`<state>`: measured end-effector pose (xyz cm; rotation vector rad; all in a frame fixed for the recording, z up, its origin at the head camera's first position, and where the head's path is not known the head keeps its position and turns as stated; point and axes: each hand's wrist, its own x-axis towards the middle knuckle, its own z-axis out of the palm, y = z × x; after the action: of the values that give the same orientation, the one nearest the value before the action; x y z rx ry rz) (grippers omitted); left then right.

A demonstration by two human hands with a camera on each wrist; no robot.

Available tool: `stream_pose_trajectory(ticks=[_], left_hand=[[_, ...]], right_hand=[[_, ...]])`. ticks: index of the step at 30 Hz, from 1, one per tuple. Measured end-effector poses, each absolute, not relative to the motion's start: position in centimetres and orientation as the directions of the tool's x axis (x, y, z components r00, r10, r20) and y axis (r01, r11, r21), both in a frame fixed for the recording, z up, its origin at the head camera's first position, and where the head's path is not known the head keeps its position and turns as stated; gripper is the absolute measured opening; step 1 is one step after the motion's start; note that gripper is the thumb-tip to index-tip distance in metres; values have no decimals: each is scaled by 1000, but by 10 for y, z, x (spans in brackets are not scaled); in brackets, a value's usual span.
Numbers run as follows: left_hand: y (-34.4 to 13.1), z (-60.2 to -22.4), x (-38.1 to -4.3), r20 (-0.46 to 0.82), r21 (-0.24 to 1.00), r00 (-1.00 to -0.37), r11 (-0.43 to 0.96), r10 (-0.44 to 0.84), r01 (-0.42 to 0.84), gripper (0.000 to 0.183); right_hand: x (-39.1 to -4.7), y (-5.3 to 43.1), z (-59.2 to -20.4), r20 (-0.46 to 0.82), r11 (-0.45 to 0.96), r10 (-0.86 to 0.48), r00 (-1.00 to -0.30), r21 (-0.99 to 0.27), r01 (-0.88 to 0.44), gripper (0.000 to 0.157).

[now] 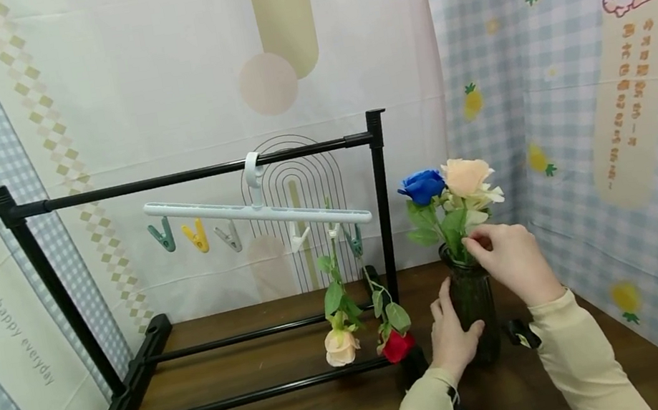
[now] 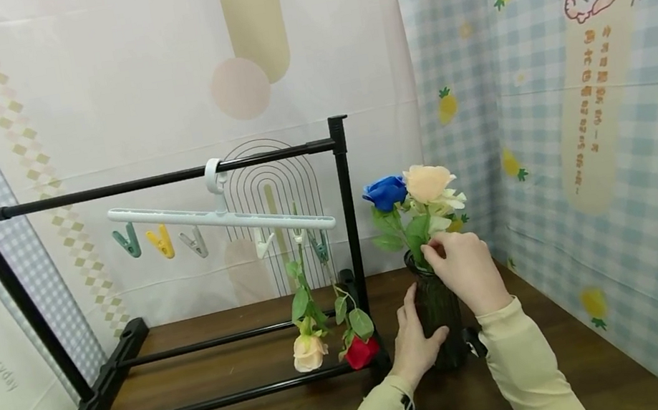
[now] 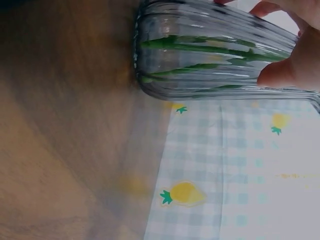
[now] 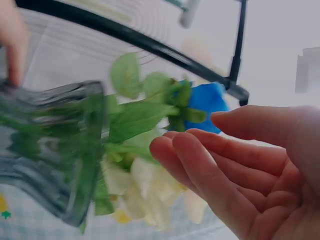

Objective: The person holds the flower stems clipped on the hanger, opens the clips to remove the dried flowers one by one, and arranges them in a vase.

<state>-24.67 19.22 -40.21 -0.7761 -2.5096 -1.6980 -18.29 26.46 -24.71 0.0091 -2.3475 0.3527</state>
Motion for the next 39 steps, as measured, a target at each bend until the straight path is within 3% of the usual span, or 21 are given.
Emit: stream_pose_trajectory(ticks=[5,15,18,24,30,35,39], left_hand=[[187,-395,-247,255,858,-863,310,437,410,85],[174,-383,-239,267,875,-859,263,436,406,86],[162,-376,-236,322,863,-850,239,417,445,73],[120,-360,-234,392,823,-794,209,465,528,26],[69,-333,-243,387,824,-744,159,544,545,16],[28,-308,-261,462,858,-826,71,322,508,18],[11,-301,-285,479,867,-872,102,102,488,23]], right_hand=[[-179,258,-242,710,961,78,-700,-240,-136,16],[-181,258,-252,668,962,92,-739,-251,-108,18],[-182,256,-254,663,959,83,-745,-255,-121,20],[-189,251,-258,609,927,59,-791,-326,-182,22],[-202,235,-263,568,899,59,-821,-387,-204,17],[-217,209,-265,596,852,-17,-803,-411,-323,20],[-232,186,-260,588,788,-73,-806,-461,-408,29]])
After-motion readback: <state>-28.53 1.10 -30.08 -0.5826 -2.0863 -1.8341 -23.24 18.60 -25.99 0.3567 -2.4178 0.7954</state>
